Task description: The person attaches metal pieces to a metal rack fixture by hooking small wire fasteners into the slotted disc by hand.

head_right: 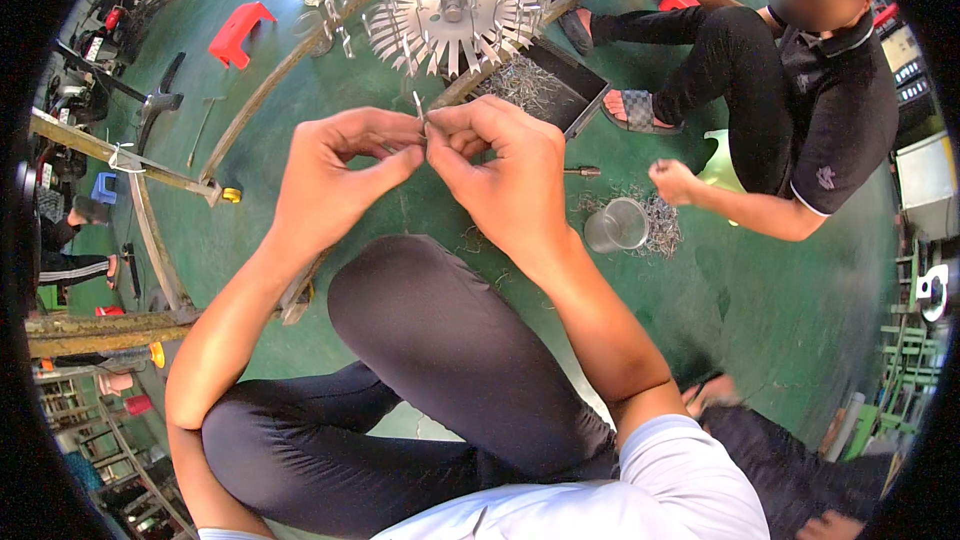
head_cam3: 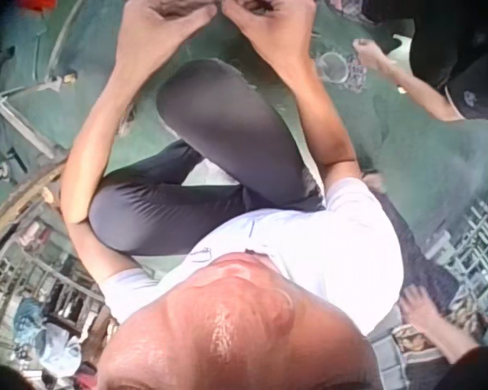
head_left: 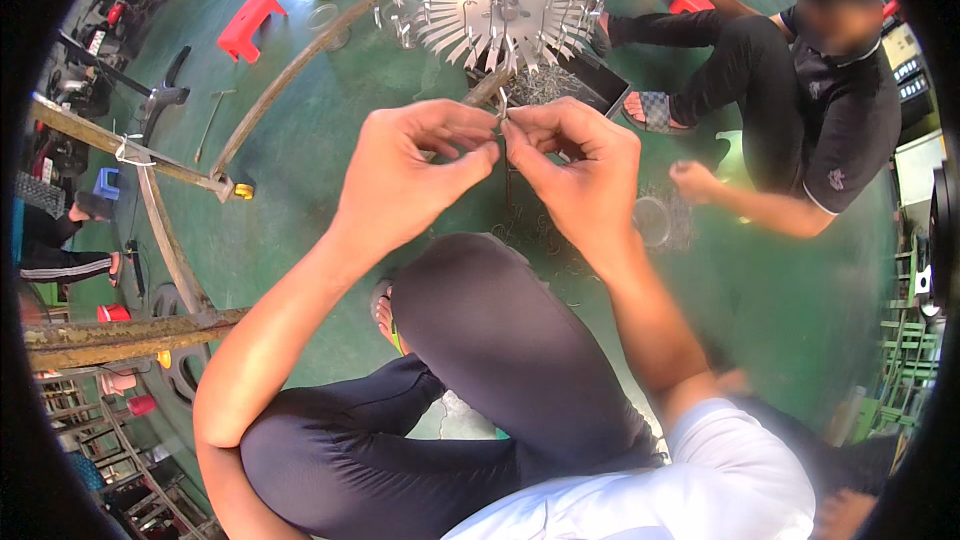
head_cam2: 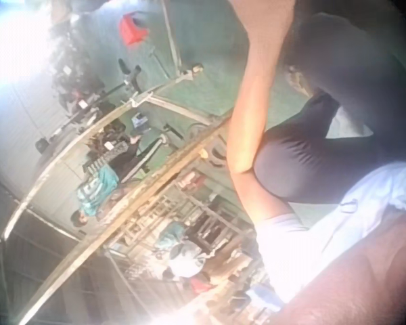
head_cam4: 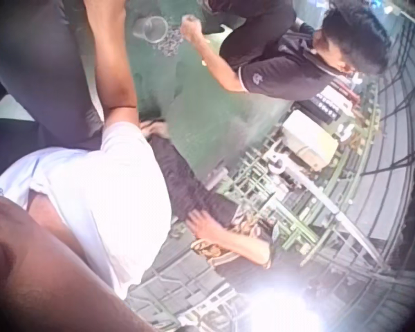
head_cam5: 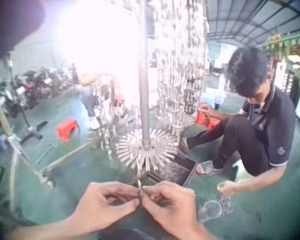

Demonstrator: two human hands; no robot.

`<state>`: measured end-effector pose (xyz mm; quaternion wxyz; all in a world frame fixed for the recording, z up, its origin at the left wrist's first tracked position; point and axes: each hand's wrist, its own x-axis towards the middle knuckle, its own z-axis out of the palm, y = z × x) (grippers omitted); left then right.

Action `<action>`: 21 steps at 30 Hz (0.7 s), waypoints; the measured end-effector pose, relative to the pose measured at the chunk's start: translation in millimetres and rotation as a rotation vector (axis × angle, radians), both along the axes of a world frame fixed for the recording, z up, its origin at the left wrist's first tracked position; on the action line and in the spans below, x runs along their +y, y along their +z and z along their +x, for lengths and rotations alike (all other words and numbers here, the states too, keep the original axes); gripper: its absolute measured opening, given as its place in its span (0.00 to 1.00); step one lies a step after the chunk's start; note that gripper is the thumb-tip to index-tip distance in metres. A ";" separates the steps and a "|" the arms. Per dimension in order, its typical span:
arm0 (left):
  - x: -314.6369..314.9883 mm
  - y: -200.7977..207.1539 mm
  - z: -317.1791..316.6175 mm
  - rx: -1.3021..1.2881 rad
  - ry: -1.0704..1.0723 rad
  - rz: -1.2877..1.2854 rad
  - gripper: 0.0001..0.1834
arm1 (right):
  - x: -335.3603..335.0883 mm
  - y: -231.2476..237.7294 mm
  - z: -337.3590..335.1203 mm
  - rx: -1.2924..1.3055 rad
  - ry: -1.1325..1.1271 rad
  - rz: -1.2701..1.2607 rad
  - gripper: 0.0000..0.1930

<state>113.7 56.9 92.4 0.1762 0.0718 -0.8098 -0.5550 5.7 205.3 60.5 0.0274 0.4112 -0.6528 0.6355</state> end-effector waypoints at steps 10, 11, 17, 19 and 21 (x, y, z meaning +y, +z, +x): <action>4.8 -1.4 -15.9 -0.090 0.130 -0.180 0.06 | -7.3 21.3 -13.1 0.051 0.003 0.126 0.07; 5.4 -2.4 -17.9 -0.087 0.132 -0.175 0.06 | -7.8 26.0 -14.5 0.056 -0.009 0.152 0.07; 7.1 -13.1 -29.8 0.034 0.167 -0.167 0.08 | -8.4 53.3 -17.2 0.003 -0.074 0.392 0.09; 9.7 -12.8 -34.4 0.009 0.180 -0.213 0.09 | -8.7 55.0 -23.4 -0.007 -0.076 0.400 0.09; 12.1 -14.5 -39.4 0.012 0.181 -0.175 0.10 | -7.4 58.3 -28.5 -0.017 -0.075 0.428 0.09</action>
